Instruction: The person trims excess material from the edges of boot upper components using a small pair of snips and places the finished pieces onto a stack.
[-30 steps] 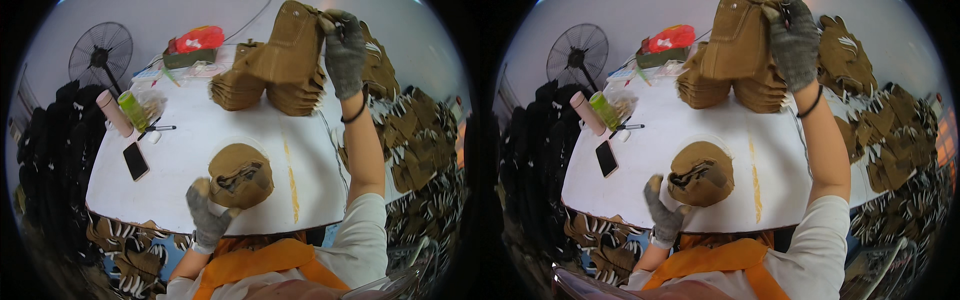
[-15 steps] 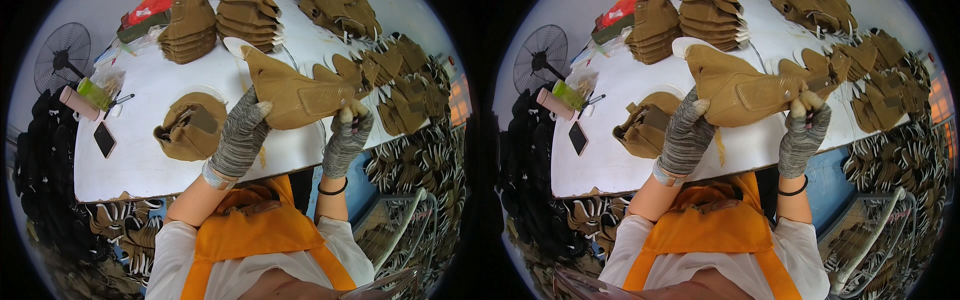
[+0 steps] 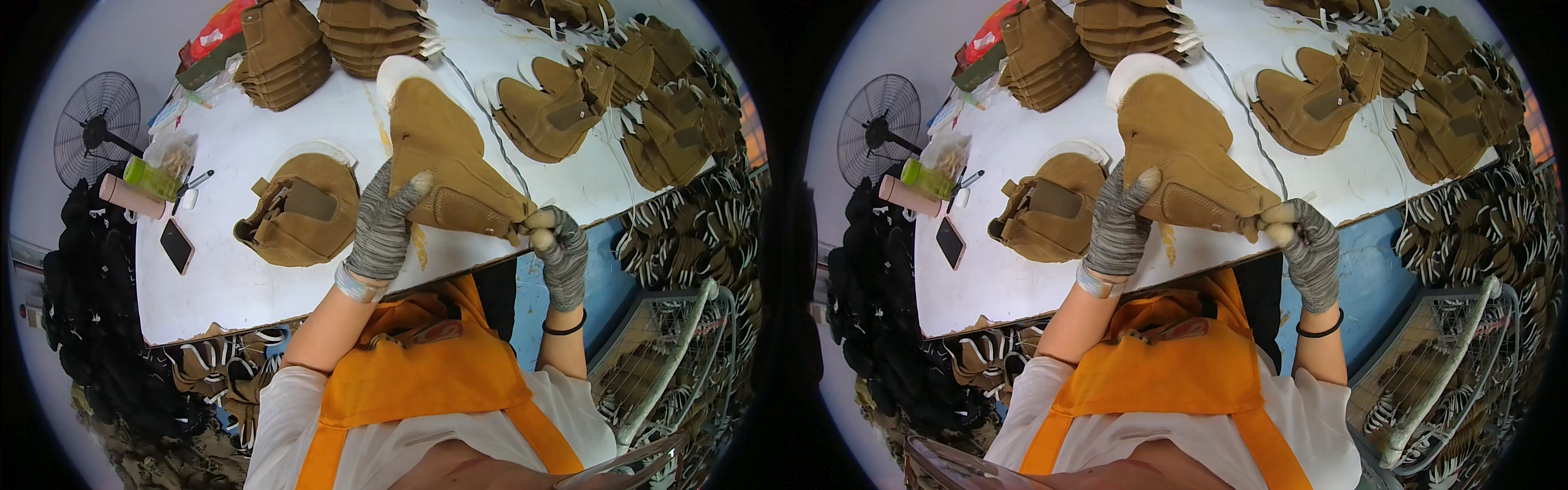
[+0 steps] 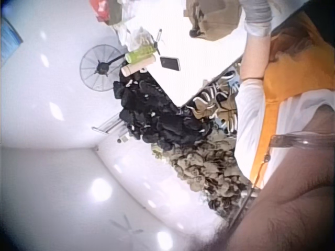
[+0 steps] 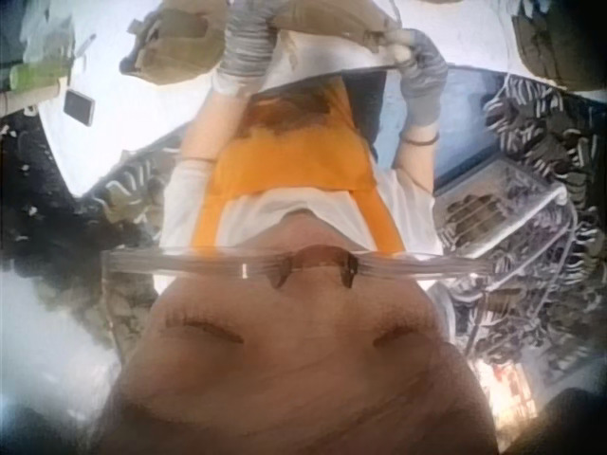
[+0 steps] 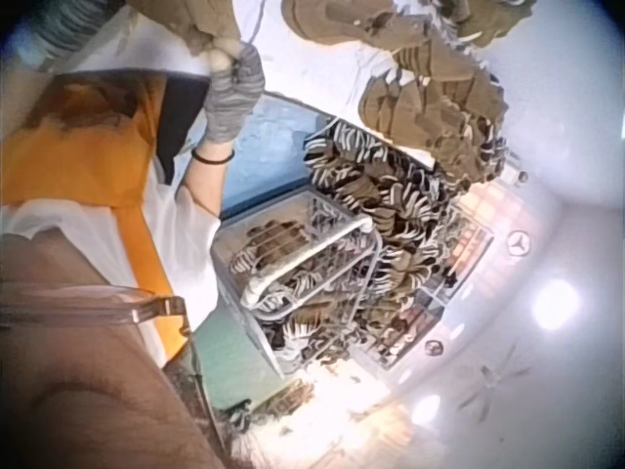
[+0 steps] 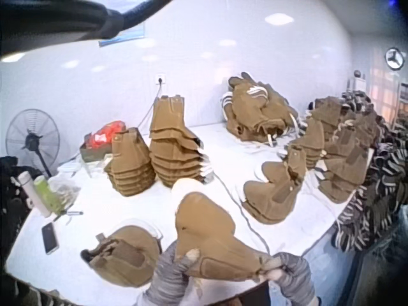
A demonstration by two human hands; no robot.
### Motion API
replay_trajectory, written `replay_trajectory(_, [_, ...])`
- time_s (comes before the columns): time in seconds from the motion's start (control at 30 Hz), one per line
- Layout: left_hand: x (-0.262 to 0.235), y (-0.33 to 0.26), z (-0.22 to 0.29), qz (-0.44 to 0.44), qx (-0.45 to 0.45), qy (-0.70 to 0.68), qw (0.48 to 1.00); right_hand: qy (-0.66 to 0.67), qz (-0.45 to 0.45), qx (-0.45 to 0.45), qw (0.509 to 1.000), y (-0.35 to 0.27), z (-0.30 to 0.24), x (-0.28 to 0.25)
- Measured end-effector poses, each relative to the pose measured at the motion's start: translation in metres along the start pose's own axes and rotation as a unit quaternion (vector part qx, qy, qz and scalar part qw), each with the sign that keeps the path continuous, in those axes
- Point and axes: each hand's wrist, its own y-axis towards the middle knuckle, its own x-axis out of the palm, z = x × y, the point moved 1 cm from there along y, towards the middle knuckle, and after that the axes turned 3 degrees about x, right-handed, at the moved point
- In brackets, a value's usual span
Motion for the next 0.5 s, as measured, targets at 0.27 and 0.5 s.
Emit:
replay_trajectory(0.27, [-0.015,0.007,-0.010,-0.025,0.012,-0.081,0.996,-0.125,0.068,-0.037,0.989,0.019,-0.009,0.025])
replay_trajectory(0.5, [-0.023,0.011,-0.014,-0.024,-0.009,-0.104,0.994,-0.263,-0.045,-0.111,0.957,0.030,-0.024,0.017])
